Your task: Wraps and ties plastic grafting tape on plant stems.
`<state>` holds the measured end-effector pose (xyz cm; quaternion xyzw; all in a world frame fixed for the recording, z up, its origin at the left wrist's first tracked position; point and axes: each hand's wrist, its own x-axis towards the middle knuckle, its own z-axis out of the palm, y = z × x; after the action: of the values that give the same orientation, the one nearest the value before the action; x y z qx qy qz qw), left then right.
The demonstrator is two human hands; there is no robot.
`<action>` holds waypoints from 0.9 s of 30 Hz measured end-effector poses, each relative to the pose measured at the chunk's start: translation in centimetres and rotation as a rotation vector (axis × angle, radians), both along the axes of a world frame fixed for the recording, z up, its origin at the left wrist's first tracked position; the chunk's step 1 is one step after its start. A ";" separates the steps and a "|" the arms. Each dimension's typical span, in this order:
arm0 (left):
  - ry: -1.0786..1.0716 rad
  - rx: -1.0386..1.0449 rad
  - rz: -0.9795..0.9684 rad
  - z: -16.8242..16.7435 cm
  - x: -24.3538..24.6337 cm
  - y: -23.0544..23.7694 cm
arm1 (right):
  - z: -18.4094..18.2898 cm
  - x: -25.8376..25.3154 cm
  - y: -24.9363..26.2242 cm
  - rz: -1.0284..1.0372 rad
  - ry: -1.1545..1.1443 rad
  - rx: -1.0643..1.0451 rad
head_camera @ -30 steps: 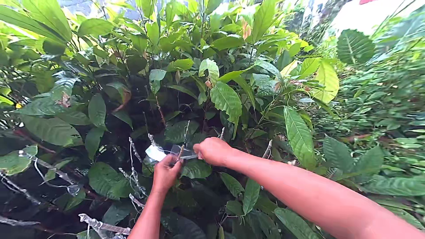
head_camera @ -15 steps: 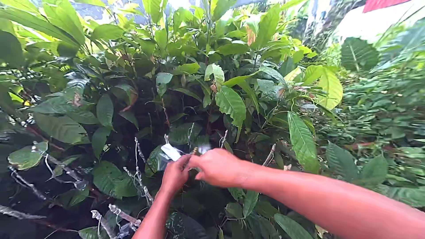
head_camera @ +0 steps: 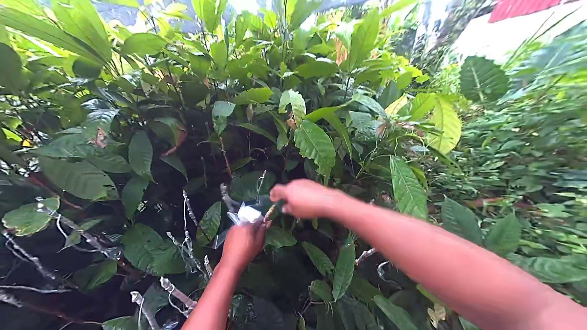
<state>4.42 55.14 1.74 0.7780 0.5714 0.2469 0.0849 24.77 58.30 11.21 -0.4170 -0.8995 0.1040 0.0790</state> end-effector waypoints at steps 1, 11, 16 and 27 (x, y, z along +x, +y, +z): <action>-0.035 0.043 0.013 -0.2 -0.3 0.1 | -0.5 -0.7 -1.7 -0.004 -0.069 0.084; -0.125 0.073 -0.028 0.3 -0.6 -0.1 | -1.1 -0.4 -0.2 -0.031 0.024 0.095; -0.207 0.049 0.056 0.9 -1.0 0.5 | 1.0 -0.1 -5.1 0.036 0.176 -0.207; -0.233 0.148 -0.112 0.9 -0.3 0.4 | 2.7 -2.0 -4.5 0.113 0.244 -0.072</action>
<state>4.13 55.53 2.61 0.7790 0.4934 0.3718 0.1066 22.72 53.82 13.93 -0.3525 -0.9009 0.1905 0.1666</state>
